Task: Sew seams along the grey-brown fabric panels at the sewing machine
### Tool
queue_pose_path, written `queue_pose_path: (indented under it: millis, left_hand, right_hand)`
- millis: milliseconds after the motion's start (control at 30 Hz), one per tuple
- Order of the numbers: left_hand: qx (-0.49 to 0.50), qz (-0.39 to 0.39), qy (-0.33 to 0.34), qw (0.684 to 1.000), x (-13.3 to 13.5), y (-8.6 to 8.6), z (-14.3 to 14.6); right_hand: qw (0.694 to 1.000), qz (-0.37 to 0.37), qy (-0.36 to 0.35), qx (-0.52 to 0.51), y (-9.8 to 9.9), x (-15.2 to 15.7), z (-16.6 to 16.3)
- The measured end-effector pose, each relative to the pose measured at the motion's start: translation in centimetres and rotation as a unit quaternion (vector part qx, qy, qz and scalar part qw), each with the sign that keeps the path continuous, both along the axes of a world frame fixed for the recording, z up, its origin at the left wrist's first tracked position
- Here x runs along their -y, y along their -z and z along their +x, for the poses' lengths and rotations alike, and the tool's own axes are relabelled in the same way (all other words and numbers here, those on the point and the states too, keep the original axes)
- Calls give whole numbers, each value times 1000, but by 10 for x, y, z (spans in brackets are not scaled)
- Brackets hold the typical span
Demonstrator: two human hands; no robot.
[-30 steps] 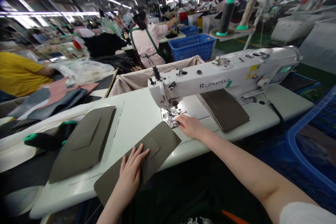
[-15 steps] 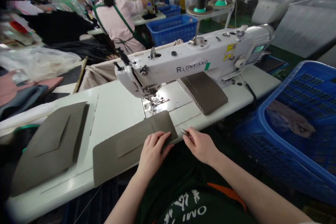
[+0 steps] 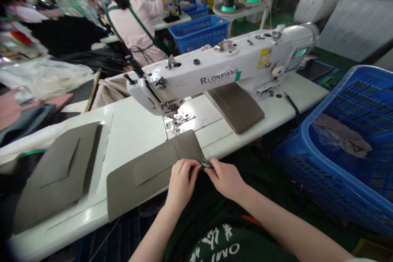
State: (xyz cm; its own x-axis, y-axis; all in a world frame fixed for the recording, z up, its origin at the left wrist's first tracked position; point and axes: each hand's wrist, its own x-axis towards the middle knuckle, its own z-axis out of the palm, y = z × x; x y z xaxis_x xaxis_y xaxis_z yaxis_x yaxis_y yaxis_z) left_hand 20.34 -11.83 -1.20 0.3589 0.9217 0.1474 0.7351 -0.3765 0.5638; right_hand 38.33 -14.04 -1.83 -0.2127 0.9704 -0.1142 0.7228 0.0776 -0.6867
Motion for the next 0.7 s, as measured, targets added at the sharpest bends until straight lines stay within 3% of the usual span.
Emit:
queue_pose_path:
  millis: [100,233,267,300,367,467,567,700]
  left_hand:
    - [8,-31,12,999,-1,-10,-2]
    - [39,-129,160,978,-13,-37,-34]
    - [31,-135,170,976,-19,-42,-48]
    - [11,-122,140,983,-26,-45,-63]
    - [-68,-64,15,996,-39,-43,-95]
    - [-196,-36,-104,974,-52,-31,-132]
    - [-229,-66,-120,964,-52,-25,-147]
    - [-155,-111,-129,973,-40,-36,-144]
  right_hand:
    - [1000,-6,9,12,5,-2,0]
    - [999,-11,32,-10,8,-3,5]
    - [999,-13,39,-21,8,-3,6]
    - [998,-17,44,-32,7,-4,7]
    - [998,-22,47,-47,5,-4,8]
    - [997,-24,40,-56,3,-4,6]
    - [997,-23,40,-56,3,-4,2]
    - [998,-27,31,-52,3,-5,2]
